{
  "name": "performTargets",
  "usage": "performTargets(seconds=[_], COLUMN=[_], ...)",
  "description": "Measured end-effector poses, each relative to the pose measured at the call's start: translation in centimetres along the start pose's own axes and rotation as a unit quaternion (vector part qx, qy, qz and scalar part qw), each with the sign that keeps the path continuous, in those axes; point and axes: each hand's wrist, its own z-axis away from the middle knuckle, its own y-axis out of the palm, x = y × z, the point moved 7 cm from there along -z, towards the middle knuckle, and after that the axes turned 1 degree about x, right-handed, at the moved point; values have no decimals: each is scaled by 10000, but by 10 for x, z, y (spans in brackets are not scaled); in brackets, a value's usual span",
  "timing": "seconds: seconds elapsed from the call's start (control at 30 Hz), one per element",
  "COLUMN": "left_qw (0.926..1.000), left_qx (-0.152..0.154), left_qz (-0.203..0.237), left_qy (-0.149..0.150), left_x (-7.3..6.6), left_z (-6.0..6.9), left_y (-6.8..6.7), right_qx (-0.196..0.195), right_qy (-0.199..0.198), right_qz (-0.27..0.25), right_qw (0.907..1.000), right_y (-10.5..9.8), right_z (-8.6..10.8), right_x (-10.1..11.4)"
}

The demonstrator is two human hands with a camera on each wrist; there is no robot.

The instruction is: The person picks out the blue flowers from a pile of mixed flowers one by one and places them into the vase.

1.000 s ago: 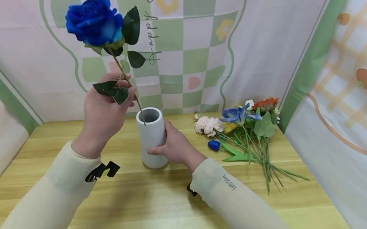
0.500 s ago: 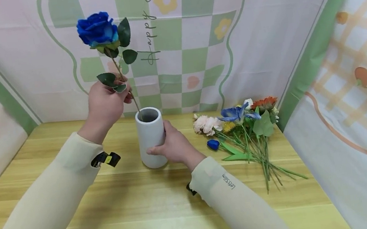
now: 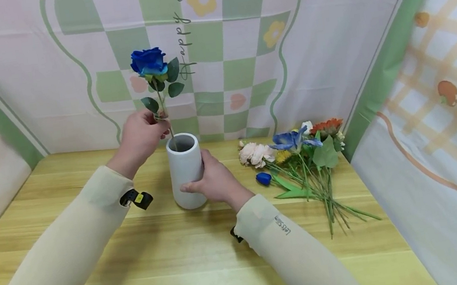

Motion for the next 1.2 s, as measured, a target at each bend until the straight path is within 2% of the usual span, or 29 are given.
performTargets(seconds=[0.13, 0.23, 0.4, 0.47, 0.53, 0.67, 0.77, 0.87, 1.0, 1.1, 1.2], left_qw=[9993, 9983, 9968, 9961, 9945, 9889, 9880, 9913, 9954, 9953, 9948], left_qx=[220, 433, 760, 861, 890, 550, 208, 239, 595, 690, 671], left_qz=[-56, -86, -111, 100, 547, 1372, 1525, 1292, 699, 584, 664], left_qy=[-311, -391, -214, -150, -67, 125, 116, -95, -291, -358, -384], left_x=[8, 10, 6, 4, 0, -7, -9, -8, -8, -5, -3], left_z=[4, 7, 8, 8, 8, 7, 4, 3, 5, 5, 5], left_y=[6, 10, 14, 13, 11, 3, -1, 0, 8, 14, 16], right_qx=[22, 42, 75, 102, 114, 116, 109, 138, 150, 135, 153], right_qy=[-46, -51, -25, -7, 3, 29, 53, 63, 103, 120, 158], right_qz=[-7, -15, -6, -17, -25, -3, 42, 37, -43, -98, -144], right_qw=[10000, 10000, 10000, 9999, 9999, 9999, 9999, 9999, 9998, 9998, 9997], right_y=[1, 1, 1, 2, 2, 2, 2, 3, 3, 3, 3], right_z=[-1, -1, -1, -1, -1, -1, 0, 0, -1, 0, 0], right_x=[1, 1, 1, 1, 1, 1, 0, -1, -2, -3, -3])
